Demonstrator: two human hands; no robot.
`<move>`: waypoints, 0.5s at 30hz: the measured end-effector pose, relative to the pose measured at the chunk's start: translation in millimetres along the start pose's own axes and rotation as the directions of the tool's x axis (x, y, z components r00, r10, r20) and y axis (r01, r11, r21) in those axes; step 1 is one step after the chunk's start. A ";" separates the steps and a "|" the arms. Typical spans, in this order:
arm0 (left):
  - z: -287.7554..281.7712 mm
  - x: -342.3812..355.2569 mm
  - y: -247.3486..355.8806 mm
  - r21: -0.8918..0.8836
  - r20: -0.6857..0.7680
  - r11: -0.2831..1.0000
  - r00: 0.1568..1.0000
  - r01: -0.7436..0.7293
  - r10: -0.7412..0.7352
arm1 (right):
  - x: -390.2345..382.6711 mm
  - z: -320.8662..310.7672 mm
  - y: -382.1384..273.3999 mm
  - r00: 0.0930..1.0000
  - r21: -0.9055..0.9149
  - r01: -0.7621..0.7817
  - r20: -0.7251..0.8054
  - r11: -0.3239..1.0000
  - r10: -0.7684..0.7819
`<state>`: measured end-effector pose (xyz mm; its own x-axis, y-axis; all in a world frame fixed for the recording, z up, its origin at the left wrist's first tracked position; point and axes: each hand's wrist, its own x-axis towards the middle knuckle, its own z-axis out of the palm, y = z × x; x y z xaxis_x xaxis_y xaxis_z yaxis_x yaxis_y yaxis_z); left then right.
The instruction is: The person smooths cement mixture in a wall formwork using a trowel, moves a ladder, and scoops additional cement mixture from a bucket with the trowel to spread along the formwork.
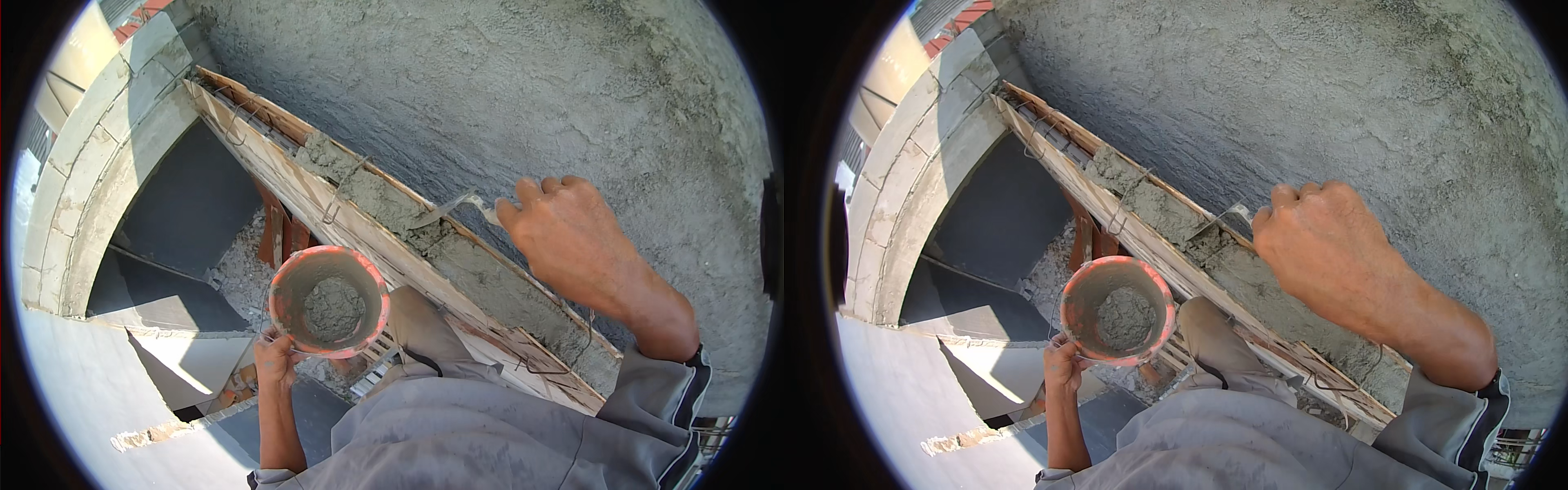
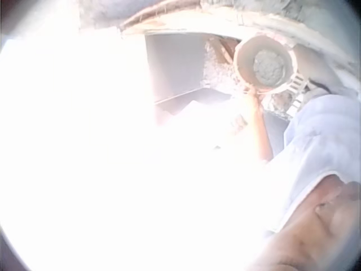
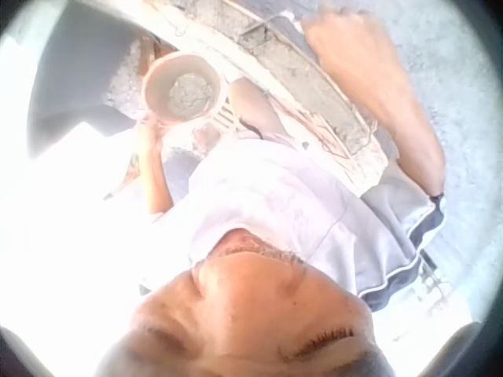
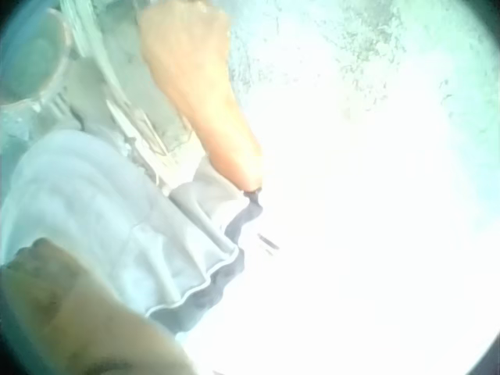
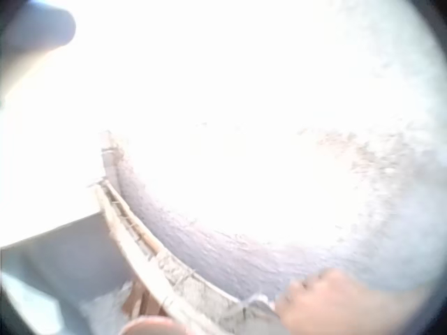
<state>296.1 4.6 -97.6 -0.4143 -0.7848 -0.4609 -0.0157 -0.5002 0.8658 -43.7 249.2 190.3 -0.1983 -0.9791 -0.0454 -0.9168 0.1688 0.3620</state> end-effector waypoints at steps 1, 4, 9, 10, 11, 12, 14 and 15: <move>-0.8 -1.4 -1.2 0.022 -0.020 1.000 1.000 0.007 -0.006 | -3.1 -4.3 2.3 1.000 0.001 0.004 0.001 1.000 -0.004; 16.4 -9.7 9.2 0.005 -0.046 1.000 0.999 0.009 -0.009 | -8.2 -10.1 2.4 0.990 0.227 -0.042 -0.123 0.973 0.072; 16.8 -5.5 6.8 0.024 -0.036 1.000 0.999 0.009 -0.009 | -14.3 2.9 -17.4 0.987 0.323 -0.146 0.118 0.935 0.114; 12.5 -5.7 4.4 0.036 -0.058 0.999 0.998 0.012 -0.010 | -15.9 -2.5 -18.6 0.988 0.326 -0.133 0.114 0.936 0.101; 11.1 -6.6 4.6 0.033 -0.072 0.999 0.997 0.011 -0.008 | -20.2 -14.9 -17.4 0.981 0.347 -0.185 0.115 0.919 0.154; 13.9 -10.8 8.6 0.026 -0.064 1.000 0.998 0.005 -0.003 | -26.4 -23.8 -15.8 0.970 0.366 -0.242 0.114 0.899 0.215; 14.0 -15.9 10.8 0.016 -0.064 1.000 0.998 -0.010 0.011 | -17.0 -21.2 -25.1 0.977 0.380 -0.211 0.106 0.901 0.184; 12.2 -12.8 9.7 0.017 -0.062 1.000 0.998 0.003 -0.002 | -10.5 -17.8 -29.3 0.980 0.388 -0.193 0.112 0.901 0.162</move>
<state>290.2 14.3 -81.0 -0.3573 -0.8047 -0.4742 -0.0325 -0.4967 0.8673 -8.6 252.5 196.7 -0.3816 -0.9199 -0.0907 -0.9225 0.3852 -0.0260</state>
